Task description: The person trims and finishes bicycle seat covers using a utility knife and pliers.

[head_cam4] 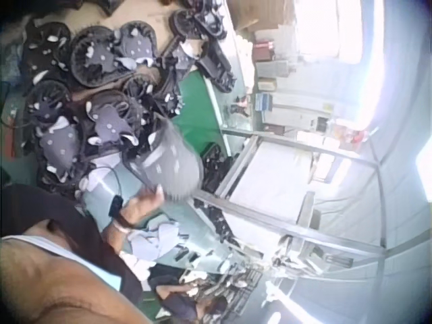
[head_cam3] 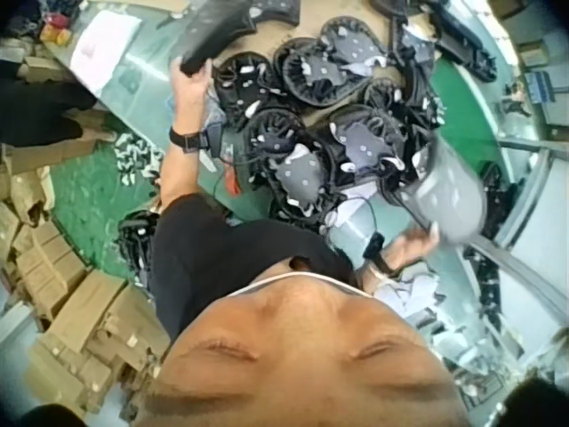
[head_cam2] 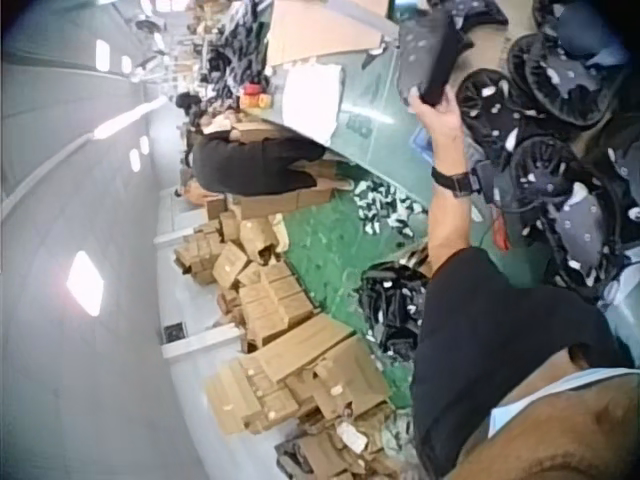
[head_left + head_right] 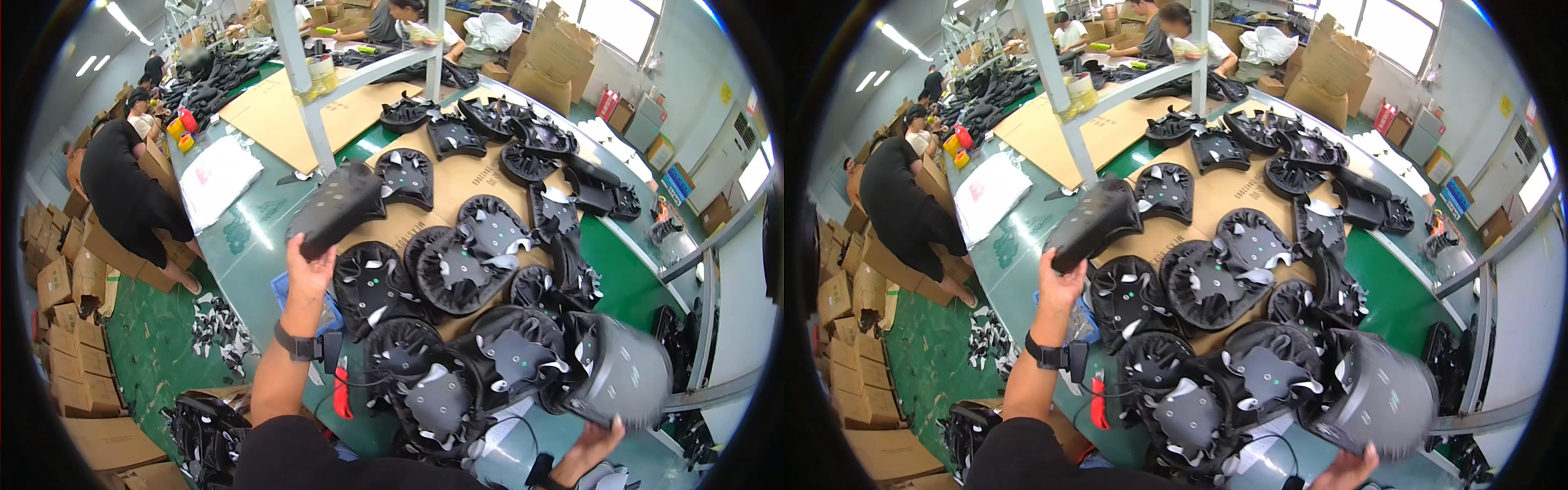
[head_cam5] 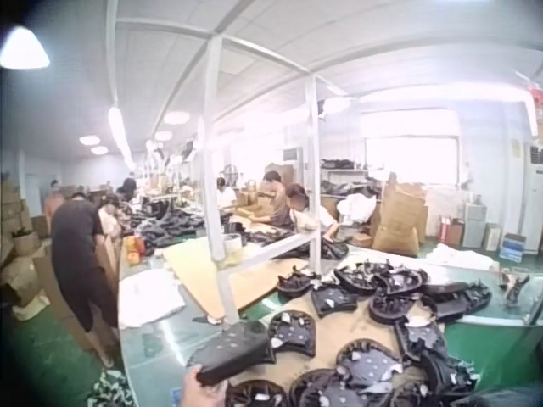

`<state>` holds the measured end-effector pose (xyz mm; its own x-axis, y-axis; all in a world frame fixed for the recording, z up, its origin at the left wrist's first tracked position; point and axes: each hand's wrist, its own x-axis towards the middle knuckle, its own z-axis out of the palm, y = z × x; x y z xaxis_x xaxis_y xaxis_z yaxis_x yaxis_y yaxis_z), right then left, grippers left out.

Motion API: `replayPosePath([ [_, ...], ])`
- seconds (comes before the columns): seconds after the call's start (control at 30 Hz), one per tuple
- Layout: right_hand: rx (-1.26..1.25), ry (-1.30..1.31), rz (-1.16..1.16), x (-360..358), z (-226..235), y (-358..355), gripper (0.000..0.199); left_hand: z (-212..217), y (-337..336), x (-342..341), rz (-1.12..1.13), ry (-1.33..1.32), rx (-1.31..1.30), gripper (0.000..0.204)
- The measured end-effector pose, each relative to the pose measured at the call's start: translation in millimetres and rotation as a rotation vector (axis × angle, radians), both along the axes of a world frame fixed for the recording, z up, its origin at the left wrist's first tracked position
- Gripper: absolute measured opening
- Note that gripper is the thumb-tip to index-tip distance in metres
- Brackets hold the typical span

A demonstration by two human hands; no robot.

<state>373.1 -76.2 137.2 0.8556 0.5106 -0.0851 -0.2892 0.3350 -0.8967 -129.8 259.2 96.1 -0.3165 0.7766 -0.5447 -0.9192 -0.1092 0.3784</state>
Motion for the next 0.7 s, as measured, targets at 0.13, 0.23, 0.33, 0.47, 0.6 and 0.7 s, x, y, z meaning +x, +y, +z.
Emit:
replayPosePath([
  [0.13,-0.104,0.158,0.542,-140,58,180,0.019,-23,47,-84,0.380,-0.057,0.102,0.035],
  [0.23,-0.084,0.255,1.142,-245,69,309,0.030,-63,84,-124,0.416,-0.108,0.083,0.041],
  [0.33,-0.046,-0.199,1.442,-341,51,402,0.046,-133,86,-182,-0.068,0.440,0.058,0.050],
  [0.47,-0.420,-1.362,0.985,-265,-53,523,0.076,-102,146,-75,-0.610,0.718,-0.223,0.047],
  [0.6,-0.631,-1.523,1.135,-233,-129,573,0.099,-96,183,-64,-0.637,0.716,0.007,0.056],
  [0.7,-0.526,-1.637,0.900,-313,-164,564,0.034,-121,182,-107,-0.840,0.456,-0.009,0.052],
])
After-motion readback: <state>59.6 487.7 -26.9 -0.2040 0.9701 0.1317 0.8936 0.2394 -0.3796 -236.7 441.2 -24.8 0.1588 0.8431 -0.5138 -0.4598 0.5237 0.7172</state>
